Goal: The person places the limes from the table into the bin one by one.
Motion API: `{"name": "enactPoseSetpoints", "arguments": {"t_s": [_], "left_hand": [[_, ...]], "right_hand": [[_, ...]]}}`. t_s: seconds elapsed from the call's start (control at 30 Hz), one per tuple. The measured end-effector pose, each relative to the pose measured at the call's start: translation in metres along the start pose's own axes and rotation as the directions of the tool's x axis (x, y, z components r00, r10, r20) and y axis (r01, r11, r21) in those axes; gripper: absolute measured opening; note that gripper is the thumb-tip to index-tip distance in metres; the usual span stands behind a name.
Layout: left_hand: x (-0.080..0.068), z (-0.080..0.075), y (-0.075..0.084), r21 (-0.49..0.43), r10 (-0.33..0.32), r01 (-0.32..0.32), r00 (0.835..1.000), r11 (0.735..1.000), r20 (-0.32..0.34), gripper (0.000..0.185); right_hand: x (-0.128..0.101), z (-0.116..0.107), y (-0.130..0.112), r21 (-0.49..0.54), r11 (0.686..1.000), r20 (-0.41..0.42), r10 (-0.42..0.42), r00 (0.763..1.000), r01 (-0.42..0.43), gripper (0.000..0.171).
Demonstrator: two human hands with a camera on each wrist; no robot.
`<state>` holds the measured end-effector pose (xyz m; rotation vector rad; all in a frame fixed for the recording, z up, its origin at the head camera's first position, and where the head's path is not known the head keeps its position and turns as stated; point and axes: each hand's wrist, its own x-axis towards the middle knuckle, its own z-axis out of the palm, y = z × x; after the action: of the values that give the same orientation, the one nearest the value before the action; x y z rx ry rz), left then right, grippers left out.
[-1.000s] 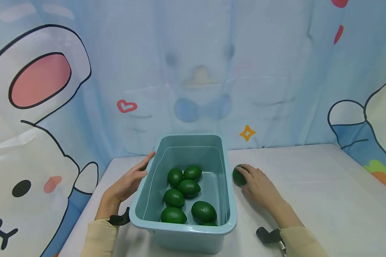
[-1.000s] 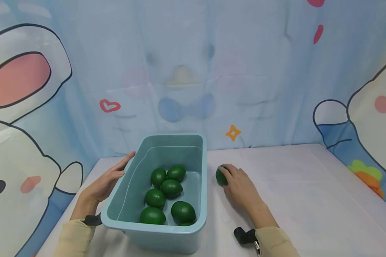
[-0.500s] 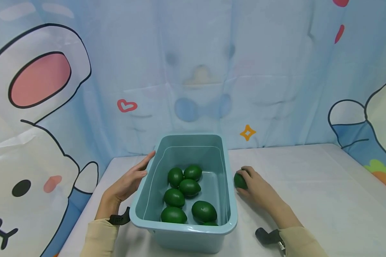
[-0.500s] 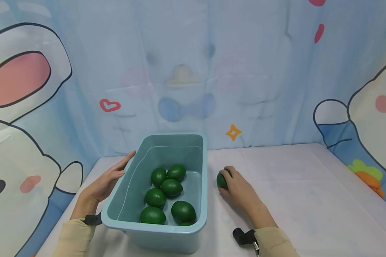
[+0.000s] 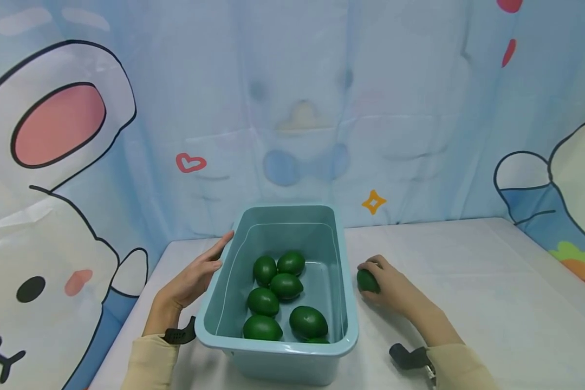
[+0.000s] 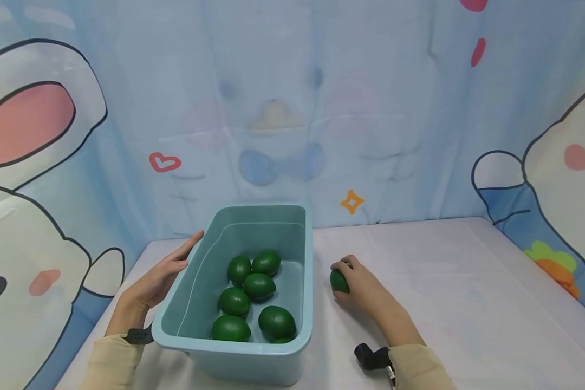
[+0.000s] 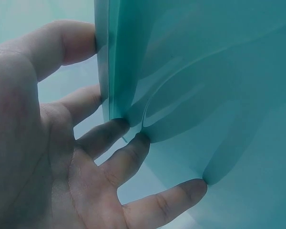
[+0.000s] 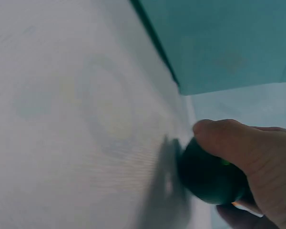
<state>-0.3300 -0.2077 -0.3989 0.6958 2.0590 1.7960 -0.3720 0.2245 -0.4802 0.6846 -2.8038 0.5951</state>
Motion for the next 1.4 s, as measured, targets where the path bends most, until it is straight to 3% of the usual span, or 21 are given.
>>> {"name": "enactPoseSetpoints", "arguments": {"t_s": [0.23,0.47,0.67,0.93,1.4], "left_hand": [[-0.002,0.001,0.0,0.015,0.016,-0.016,1.0,1.0,0.011,0.06],[-0.002,0.002,0.001,0.015,0.016,-0.017,1.0,1.0,0.015,0.06],[-0.001,0.003,0.001,0.014,0.006,-0.006,1.0,1.0,0.003,0.061],[-0.001,0.003,0.002,0.01,0.004,-0.004,1.0,1.0,0.0,0.06],[0.0,0.004,0.005,0.017,-0.003,0.004,1.0,1.0,-0.008,0.06]], "right_hand": [[-0.003,-0.013,-0.003,0.032,0.995,0.124,0.086,0.988,-0.091,0.059],[-0.006,-0.019,-0.001,0.058,0.989,0.132,0.13,0.983,-0.139,0.06],[-0.007,-0.023,0.002,0.068,0.987,0.088,0.136,0.987,-0.142,0.059],[-0.008,-0.034,-0.001,0.067,0.993,-0.034,0.095,0.995,-0.093,0.057],[-0.01,-0.047,-0.013,0.111,0.991,-0.138,0.086,0.987,-0.071,0.061]]}}
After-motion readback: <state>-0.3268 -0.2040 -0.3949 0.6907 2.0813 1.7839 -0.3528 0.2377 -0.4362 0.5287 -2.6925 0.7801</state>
